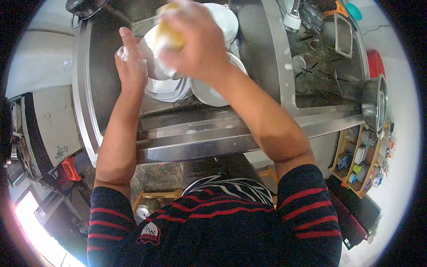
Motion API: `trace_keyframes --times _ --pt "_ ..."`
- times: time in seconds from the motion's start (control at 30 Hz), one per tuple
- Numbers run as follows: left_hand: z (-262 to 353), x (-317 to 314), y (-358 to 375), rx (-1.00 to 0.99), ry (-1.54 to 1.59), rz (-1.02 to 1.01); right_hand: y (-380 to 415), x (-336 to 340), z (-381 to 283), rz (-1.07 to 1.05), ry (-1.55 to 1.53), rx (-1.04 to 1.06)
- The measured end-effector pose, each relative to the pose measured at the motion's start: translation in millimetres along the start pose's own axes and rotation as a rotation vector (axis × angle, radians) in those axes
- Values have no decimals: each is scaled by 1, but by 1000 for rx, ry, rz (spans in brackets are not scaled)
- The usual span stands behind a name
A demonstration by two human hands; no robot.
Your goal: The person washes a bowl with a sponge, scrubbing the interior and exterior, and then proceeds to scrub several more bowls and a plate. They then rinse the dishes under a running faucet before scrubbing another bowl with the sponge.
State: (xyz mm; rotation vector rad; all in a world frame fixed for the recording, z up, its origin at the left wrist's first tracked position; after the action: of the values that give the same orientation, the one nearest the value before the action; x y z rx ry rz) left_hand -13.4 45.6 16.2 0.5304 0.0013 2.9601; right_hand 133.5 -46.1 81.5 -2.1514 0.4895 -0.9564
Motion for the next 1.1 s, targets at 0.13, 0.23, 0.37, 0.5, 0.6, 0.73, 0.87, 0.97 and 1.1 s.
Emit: trace_keyframes --times 0.13,0.23,0.37,0.5,0.6,0.73,0.87,0.97,1.1 --pt "16 -3 6 6 123 -70 -1 -7 -37 -62 7 123" --pt "17 1 6 -24 -175 -88 4 9 24 36 -272 -340" --pt "0 -5 -5 148 728 -34 62 -31 107 523 -1440 -1263" --pt "17 -3 -2 22 910 -110 51 -43 72 781 -1526 -1199" --pt "15 -10 6 -63 819 -199 44 -27 77 710 -1825 -1139" --pt "2 -25 14 -22 712 -376 46 -3 105 761 -1524 -1178" --pt "-5 -36 12 230 747 -222 60 0 128 660 -1057 -1055" --pt "9 -24 12 158 735 -150 40 13 103 499 -783 -834" --pt "-2 -16 4 139 609 -103 11 11 19 62 -232 -325"
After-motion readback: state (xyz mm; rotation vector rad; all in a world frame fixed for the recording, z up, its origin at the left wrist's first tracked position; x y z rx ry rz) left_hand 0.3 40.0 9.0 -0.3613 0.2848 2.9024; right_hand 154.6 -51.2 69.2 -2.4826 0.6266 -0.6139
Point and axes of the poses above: each hand's wrist, its own y-axis away from the middle knuckle, its own x-axis out of the back of the hand, z = x × y, the point moved 6 cm from there along -y, towards the middle knuckle, and after that the axes turned 7 degrees about -y, right-handed, at the moved point
